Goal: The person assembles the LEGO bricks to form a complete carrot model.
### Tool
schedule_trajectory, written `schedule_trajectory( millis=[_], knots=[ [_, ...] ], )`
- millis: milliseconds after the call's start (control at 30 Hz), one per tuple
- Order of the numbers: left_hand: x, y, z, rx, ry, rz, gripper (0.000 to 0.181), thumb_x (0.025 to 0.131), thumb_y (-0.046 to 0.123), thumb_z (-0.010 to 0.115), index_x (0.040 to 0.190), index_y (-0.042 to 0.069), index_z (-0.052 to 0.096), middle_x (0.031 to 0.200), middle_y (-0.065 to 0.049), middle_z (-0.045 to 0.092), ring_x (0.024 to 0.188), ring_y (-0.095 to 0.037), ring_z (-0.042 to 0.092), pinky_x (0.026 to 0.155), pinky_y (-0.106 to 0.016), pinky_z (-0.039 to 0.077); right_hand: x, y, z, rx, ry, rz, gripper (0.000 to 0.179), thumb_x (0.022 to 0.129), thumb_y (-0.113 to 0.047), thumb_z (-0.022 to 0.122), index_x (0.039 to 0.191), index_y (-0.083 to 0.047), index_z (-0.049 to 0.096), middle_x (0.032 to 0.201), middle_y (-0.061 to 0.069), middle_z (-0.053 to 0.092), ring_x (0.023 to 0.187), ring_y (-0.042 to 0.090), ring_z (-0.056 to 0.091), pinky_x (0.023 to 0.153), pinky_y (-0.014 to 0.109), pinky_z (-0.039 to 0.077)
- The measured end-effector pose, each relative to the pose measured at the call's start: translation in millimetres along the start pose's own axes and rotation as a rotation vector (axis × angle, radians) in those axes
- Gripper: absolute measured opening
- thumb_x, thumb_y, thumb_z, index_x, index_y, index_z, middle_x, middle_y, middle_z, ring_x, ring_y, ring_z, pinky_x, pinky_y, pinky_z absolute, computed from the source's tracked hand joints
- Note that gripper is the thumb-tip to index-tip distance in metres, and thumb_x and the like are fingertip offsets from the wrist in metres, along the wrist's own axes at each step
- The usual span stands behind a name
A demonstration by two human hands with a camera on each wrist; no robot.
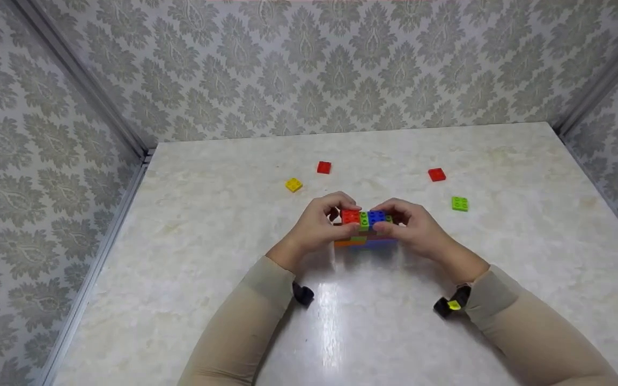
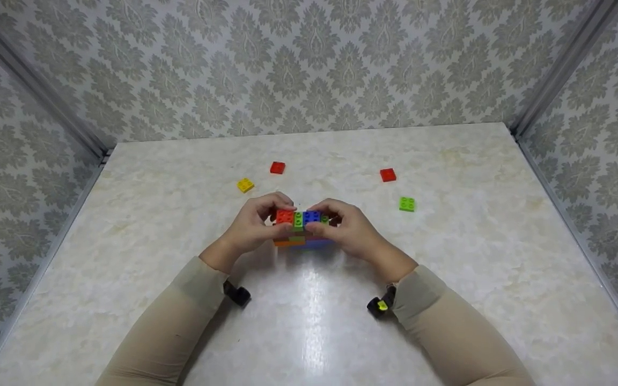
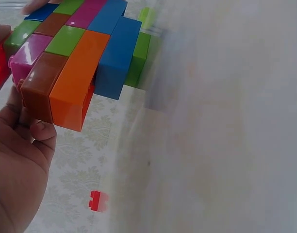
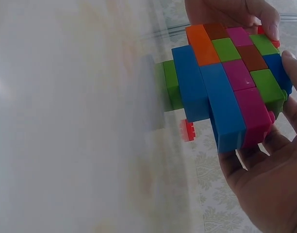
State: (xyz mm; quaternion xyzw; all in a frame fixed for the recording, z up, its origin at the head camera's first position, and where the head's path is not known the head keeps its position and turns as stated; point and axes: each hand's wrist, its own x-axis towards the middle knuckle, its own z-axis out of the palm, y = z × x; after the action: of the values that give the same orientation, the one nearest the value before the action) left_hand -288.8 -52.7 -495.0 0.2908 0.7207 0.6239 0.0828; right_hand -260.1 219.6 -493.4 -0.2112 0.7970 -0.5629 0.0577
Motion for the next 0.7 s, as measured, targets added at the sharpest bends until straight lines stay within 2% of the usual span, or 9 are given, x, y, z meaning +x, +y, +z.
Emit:
schedule_trajectory(
  millis=[300,567,700],
  knots=[
    [-0.4,-0.8,3.3,-0.018,0.007,-0.007,0.027,0.095,0.013,0.088,0.118,0.004,0.077,0.12,-0.003,0.071,0.092,-0.017,0.055,0.077,-0.027,0.049,-0.5,3.3,0.7,0.033,0.014,-0.005,0.027,0.107,-0.011,0.078,0.134,-0.007,0.077,0.125,-0.002,0.075,0.099,0.016,0.063,0.084,0.023,0.052],
    [0.3,-1.5,3.5,0.06,0.014,-0.011,0.027,0.092,0.015,0.094,0.109,0.007,0.075,0.116,-0.004,0.072,0.091,-0.016,0.053,0.079,-0.033,0.047,-0.3,3.8,1.6,0.047,0.026,-0.023,0.027,0.106,-0.008,0.078,0.132,-0.006,0.077,0.12,-0.007,0.075,0.095,0.015,0.059,0.083,0.025,0.049],
    [0.5,-1.7,2.9,0.063,0.011,-0.014,0.026,0.092,0.014,0.094,0.108,0.007,0.075,0.114,-0.004,0.072,0.09,-0.016,0.053,0.079,-0.034,0.047,-0.3,5.6,2.6,0.071,0.022,-0.011,0.027,0.108,-0.008,0.075,0.134,-0.003,0.075,0.123,-0.001,0.075,0.099,0.014,0.062,0.085,0.024,0.052]
  ],
)
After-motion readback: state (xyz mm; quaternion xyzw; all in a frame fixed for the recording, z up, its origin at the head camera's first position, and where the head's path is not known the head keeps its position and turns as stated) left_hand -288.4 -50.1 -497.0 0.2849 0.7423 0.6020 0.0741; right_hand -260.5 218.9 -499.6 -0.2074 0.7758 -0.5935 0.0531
